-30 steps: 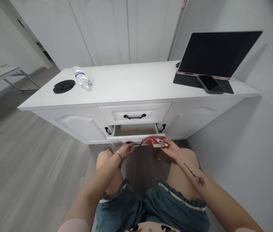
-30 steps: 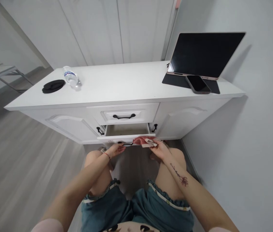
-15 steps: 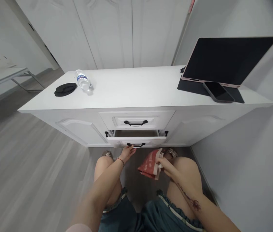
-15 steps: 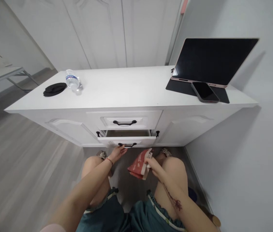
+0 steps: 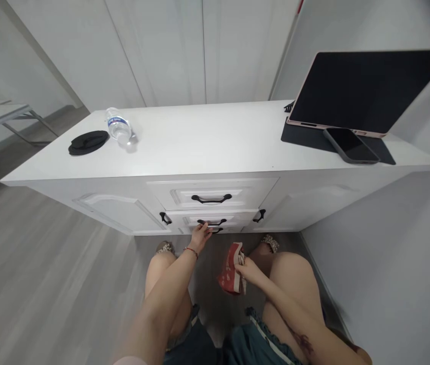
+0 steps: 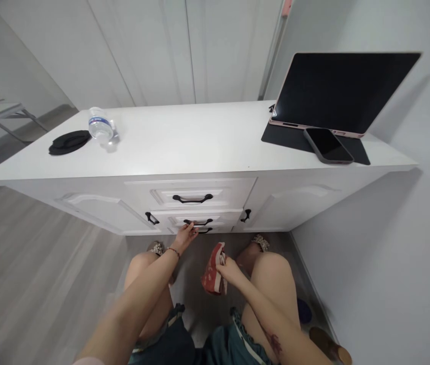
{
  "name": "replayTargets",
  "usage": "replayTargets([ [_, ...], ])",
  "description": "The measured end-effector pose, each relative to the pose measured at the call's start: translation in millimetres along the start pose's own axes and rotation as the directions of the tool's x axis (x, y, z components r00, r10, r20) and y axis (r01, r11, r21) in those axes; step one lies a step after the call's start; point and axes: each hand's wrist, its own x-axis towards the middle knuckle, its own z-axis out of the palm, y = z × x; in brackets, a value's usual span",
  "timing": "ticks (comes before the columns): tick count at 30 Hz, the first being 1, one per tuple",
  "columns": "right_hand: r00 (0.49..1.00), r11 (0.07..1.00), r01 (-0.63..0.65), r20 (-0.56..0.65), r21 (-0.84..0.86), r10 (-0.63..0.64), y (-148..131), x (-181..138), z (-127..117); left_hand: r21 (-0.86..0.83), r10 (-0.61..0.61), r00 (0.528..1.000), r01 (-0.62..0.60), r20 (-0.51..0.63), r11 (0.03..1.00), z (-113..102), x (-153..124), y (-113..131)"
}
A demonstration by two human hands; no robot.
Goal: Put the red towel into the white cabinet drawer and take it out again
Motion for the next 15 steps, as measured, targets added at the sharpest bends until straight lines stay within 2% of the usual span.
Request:
replayTargets([
  [3, 0.999, 0.963, -0.026, 0.024, -0.270, 0.034, -5, -3, 3, -0.003, 0.015, 1.000, -0.015, -0.010, 1.000, 1, 6, -2],
  [5, 0.999, 0.924, -0.013, 0.036, -0.383, 0.029, -10, -5, 5, 0.004, 0.019, 1.000, -0.019, -0.023, 1.000, 2, 9, -4],
  [11, 0.997, 0.827, 0.050, 0.071, -0.560, -0.013, -17, -11, 8, 0.098, -0.039, 0.997, 0.045, -0.062, 0.994, 5, 3, -17],
  [15, 0.998, 0.800, 0.059, 0.049, -0.597, -0.037, -18, -10, 9, 0.225, -0.104, 0.995, 0.100, 0.007, 0.969, 5, -22, -27],
])
